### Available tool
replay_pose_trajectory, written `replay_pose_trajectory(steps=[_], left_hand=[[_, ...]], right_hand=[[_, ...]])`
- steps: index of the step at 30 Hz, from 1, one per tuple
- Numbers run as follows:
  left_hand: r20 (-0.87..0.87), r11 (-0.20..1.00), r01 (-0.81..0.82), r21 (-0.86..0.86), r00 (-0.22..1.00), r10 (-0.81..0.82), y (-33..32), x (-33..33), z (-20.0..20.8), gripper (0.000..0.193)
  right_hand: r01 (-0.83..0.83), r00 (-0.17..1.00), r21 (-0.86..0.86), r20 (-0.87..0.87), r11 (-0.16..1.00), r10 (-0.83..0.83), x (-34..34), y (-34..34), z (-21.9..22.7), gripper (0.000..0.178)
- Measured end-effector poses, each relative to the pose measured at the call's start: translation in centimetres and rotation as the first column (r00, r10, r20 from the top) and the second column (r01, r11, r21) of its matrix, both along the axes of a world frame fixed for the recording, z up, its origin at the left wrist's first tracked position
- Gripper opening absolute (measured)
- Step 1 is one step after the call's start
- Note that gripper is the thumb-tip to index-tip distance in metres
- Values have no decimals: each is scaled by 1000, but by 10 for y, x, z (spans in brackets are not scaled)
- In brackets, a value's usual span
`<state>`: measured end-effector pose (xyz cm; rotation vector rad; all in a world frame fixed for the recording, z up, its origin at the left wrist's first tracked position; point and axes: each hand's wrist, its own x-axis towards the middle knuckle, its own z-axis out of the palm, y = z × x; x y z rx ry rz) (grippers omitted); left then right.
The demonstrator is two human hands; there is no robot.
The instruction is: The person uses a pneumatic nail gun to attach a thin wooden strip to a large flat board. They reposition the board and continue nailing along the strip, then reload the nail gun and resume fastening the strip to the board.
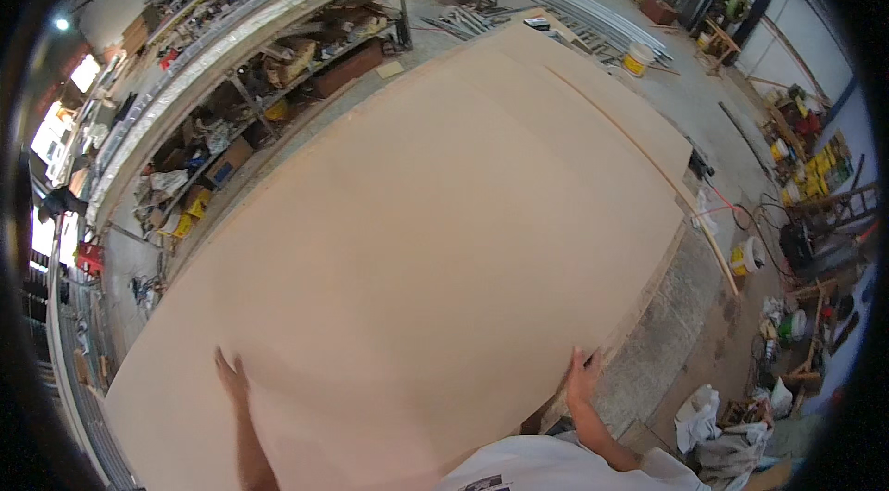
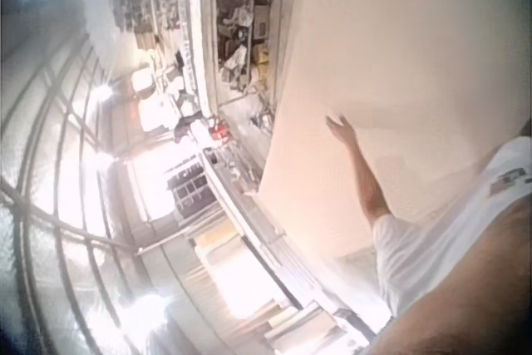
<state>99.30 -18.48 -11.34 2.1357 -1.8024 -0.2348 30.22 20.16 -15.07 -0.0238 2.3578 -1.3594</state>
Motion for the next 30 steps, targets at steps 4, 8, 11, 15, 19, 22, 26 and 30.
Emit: replay_pose_trajectory(steps=[4,8,11,15,19,22,26,30], left_hand=[[148,996,94,0,985,-93,-172,65,-33,67],[327,985,155,81,929,-173,-281,87,-37,66],[304,979,176,99,932,-198,-329,100,-57,63],[177,986,116,123,975,-137,-374,151,-52,47],[125,993,114,44,985,-119,-377,130,-60,53],[95,989,140,43,985,-144,-370,126,-55,56],[113,984,132,-119,986,-119,-360,154,-57,57],[137,994,103,-43,986,-96,-346,159,-58,62]], right_hand=[[122,992,-173,64,977,-112,11,-3,-33,100],[79,997,-209,23,975,-76,11,-9,-23,102],[188,982,-155,37,970,-185,6,-3,-26,104],[87,994,-303,94,949,-61,20,-30,0,101],[156,987,-309,88,938,-135,26,-27,6,81],[111,993,-359,76,927,-90,22,-26,5,72],[85,996,-360,60,929,-68,19,-40,5,71],[130,991,-243,49,961,-122,27,-60,32,75]])
